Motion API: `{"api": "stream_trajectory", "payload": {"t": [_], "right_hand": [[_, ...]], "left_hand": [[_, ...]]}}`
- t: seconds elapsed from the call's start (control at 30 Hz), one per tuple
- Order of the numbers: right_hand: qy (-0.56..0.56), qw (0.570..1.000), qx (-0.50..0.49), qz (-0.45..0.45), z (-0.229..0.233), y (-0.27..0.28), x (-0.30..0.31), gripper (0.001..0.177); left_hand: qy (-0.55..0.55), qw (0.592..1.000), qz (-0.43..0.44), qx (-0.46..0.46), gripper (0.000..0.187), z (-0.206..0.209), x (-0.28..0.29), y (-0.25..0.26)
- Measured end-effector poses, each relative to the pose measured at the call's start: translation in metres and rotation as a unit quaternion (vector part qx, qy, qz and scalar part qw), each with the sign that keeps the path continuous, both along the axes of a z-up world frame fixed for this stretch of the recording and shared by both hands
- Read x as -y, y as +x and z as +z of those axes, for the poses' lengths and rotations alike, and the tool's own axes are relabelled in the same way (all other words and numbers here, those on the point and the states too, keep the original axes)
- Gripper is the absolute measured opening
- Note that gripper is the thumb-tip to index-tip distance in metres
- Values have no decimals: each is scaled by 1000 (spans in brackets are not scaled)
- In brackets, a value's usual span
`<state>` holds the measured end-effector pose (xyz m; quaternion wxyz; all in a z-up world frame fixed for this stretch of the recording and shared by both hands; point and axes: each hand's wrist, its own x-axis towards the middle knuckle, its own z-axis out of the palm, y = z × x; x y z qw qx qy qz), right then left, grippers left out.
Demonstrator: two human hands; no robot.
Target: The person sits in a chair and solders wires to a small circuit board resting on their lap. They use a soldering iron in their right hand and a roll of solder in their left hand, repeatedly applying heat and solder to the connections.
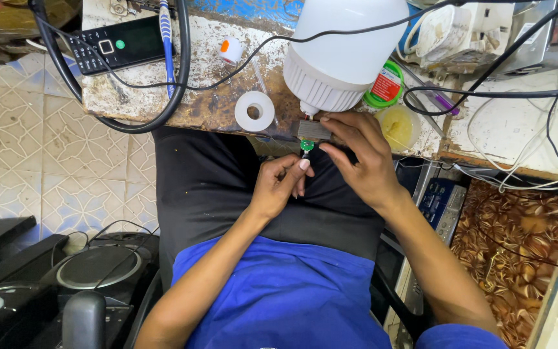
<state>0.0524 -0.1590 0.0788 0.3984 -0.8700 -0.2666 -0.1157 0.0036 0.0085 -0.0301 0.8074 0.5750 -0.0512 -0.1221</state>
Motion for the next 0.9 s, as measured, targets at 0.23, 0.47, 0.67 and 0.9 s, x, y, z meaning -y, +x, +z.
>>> {"api": "stream_trajectory", "payload": {"t": [0.23, 0.47, 0.67, 0.9], "right_hand": [[-7, 999, 24, -28, 9, -13, 13, 28], [39, 997, 30, -64, 21, -34, 22, 17], [39, 997, 18, -63, 22, -51, 19, 14], [33, 997, 27, -63, 31, -60, 18, 13]], "left_hand": [[145, 985, 76, 62, 28, 23, -14, -6], [305, 871, 327, 202, 80, 39, -48, 18], [444, 830, 247, 229, 62, 58, -57, 43], [436, 834, 269, 205, 37, 60, -51, 48]]}}
